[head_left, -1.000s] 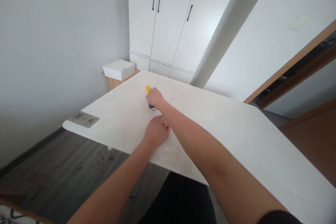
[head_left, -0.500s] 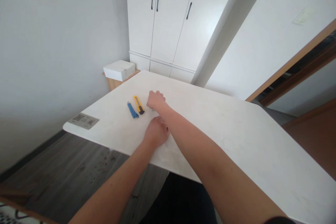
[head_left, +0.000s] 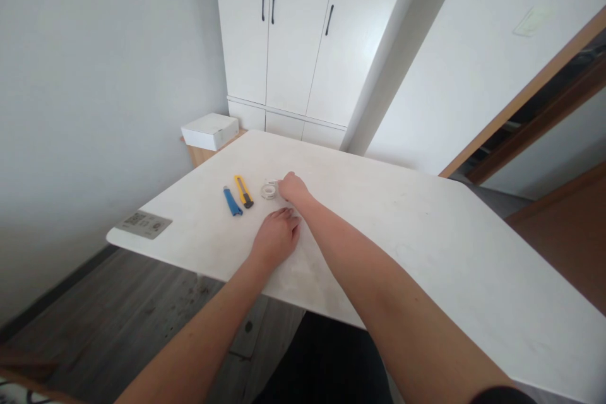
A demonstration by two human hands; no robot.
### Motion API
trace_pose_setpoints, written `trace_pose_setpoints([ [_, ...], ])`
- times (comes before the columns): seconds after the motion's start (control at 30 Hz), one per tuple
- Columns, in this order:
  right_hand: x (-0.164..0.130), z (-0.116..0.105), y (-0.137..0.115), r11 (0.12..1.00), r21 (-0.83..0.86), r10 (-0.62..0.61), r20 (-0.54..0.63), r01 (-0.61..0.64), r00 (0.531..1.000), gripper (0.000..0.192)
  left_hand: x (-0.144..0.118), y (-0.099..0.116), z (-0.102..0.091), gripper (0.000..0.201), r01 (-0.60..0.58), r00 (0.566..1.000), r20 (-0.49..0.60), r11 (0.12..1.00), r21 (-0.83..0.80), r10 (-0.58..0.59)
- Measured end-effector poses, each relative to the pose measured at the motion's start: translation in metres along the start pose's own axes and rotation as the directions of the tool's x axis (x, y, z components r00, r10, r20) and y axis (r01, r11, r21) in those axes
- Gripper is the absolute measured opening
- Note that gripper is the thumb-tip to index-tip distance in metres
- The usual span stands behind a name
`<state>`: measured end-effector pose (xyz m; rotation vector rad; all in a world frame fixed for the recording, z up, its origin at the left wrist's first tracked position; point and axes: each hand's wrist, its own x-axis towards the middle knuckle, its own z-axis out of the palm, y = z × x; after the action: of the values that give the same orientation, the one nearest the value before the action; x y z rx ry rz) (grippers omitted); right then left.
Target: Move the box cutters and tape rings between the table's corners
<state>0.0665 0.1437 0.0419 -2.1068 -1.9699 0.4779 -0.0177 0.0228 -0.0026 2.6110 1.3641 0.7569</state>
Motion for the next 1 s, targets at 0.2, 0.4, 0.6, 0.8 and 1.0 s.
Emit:
trace_pose_setpoints([
  [0.2, -0.029, -0.026, 0.033, 0.995, -0.028, -0.093, 0.04, 0.094, 0.995, 0.036, -0.001, 0.002, -0.001, 0.032, 0.012, 1.0, 0.012, 0.998, 0.069, -0.013],
  [0.4, -0.087, -0.057, 0.13, 0.987, 0.067, -0.147, 0.015, 0.146, 0.989, 0.028, -0.002, 0.0, 0.002, 0.036, -0.001, 1.0, 0.009, 0.996, 0.09, 0.001],
  [0.6, -0.173, -0.093, 0.292, 0.999, -0.05, -0.013, -0.172, 0.005, 0.985, 0.037, -0.001, -0.002, 0.006, 0.038, 0.015, 1.0, -0.023, 0.998, 0.069, -0.014],
  [0.8, -0.246, -0.084, 0.365, 0.978, -0.209, -0.04, -0.267, -0.017, 0.963, 0.059, 0.0, -0.006, 0.007, 0.044, 0.03, 1.0, -0.003, 0.997, 0.068, -0.03],
  [1.0, -0.258, -0.072, 0.358, 0.961, -0.276, -0.087, -0.248, 0.016, 0.965, 0.07, 0.0, -0.009, 0.007, 0.049, 0.009, 1.0, 0.028, 0.995, 0.101, -0.012],
])
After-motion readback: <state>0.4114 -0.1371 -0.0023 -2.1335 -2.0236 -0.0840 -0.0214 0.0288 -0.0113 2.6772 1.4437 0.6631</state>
